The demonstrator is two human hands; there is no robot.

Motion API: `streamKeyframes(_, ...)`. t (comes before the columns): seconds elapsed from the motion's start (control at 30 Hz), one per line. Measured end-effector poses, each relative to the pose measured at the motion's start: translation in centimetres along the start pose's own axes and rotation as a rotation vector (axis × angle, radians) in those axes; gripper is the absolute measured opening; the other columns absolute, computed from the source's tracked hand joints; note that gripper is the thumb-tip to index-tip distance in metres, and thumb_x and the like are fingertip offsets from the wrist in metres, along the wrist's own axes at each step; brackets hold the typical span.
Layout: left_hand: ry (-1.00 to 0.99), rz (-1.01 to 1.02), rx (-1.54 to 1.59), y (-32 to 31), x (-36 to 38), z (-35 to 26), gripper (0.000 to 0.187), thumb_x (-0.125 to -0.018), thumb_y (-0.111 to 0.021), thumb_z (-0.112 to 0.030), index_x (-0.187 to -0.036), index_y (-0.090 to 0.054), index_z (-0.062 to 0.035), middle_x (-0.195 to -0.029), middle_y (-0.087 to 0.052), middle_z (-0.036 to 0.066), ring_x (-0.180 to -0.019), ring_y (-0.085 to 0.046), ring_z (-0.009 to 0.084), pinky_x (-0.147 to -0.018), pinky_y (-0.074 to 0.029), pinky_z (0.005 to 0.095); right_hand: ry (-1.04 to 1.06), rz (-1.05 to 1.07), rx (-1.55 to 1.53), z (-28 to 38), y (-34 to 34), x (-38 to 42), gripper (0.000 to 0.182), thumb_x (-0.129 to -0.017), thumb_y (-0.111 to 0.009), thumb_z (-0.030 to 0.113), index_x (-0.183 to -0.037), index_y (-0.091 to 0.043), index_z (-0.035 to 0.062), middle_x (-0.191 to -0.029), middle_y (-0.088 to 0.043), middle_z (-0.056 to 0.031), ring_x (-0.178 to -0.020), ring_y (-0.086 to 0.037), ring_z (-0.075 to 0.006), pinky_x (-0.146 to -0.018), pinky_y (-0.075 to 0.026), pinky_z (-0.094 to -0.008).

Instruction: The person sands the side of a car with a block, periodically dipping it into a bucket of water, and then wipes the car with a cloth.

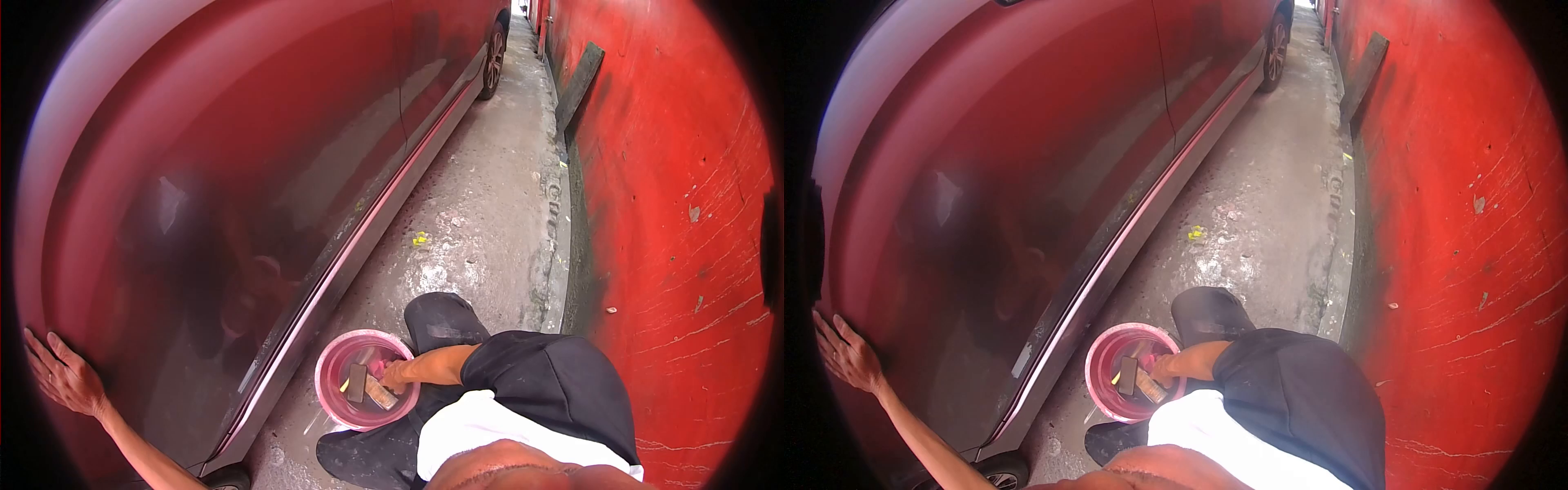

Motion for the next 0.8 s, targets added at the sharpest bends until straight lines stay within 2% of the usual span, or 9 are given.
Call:
streamKeyframes(0.3,0.003,0.002,-0.017,0.0,0.0,0.1,0.053,-0.103,-0.035,-0.051,-0.146,-0.047,-0.0230,-0.147,-0.050,0.006,-0.136,-0.045,0.0272,-0.113,-0.033,0.0427,0.028,-0.013,0.025,0.7,1.0,1.5,0.058,-0.081,-0.068,0.030,-0.135,-0.055,0.0134,-0.128,-0.061,-0.0202,-0.124,-0.053,-0.0435,-0.103,-0.043,-0.0523)
streamKeyframes(0.37,0.005,-0.005,-0.012,0.1,0.0,0.1,0.055,-0.103,-0.032,-0.054,-0.148,-0.045,-0.0251,-0.147,-0.049,0.005,-0.136,-0.044,0.0265,-0.114,-0.032,0.0432,0.032,-0.071,0.002,0.9,1.7,2.2,0.058,-0.081,-0.068,0.030,-0.135,-0.055,0.0139,-0.127,-0.062,-0.0202,-0.123,-0.054,-0.0427,-0.103,-0.043,-0.0521)
streamKeyframes(0.57,0.004,0.012,0.000,-0.1,-0.1,0.1,0.056,-0.103,-0.032,-0.055,-0.148,-0.045,-0.0242,-0.148,-0.049,0.005,-0.136,-0.045,0.0272,-0.114,-0.032,0.0435,0.051,-0.035,0.010,1.1,2.2,2.7,0.056,-0.082,-0.067,0.030,-0.135,-0.055,0.0131,-0.125,-0.064,-0.0193,-0.122,-0.056,-0.0396,-0.102,-0.042,-0.0511)
streamKeyframes(0.63,-0.019,-0.011,0.008,0.3,-0.1,-0.2,0.058,-0.101,-0.038,-0.056,-0.145,-0.049,-0.0192,-0.147,-0.050,0.009,-0.135,-0.045,0.0293,-0.112,-0.032,0.0428,0.044,-0.029,0.032,1.1,1.8,2.3,0.056,-0.082,-0.067,0.030,-0.134,-0.055,0.0127,-0.124,-0.064,-0.0189,-0.121,-0.056,-0.0396,-0.102,-0.042,-0.0512)
streamKeyframes(0.8,-0.032,-0.005,-0.045,0.4,-0.4,-0.5,0.065,-0.098,-0.038,-0.062,-0.145,-0.049,-0.0176,-0.147,-0.049,0.010,-0.136,-0.045,0.0295,-0.113,-0.032,0.0429,0.025,-0.063,0.018,1.1,1.9,2.5,0.056,-0.082,-0.067,0.030,-0.134,-0.056,0.0124,-0.124,-0.064,-0.0180,-0.122,-0.056,-0.0397,-0.103,-0.042,-0.0509)
Point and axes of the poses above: each hand's wrist, its own x-axis away from the middle knuckle, its own y-axis out of the back of the hand, z = x × y, the point moved 10 cm from there along -x, towards the middle knuckle
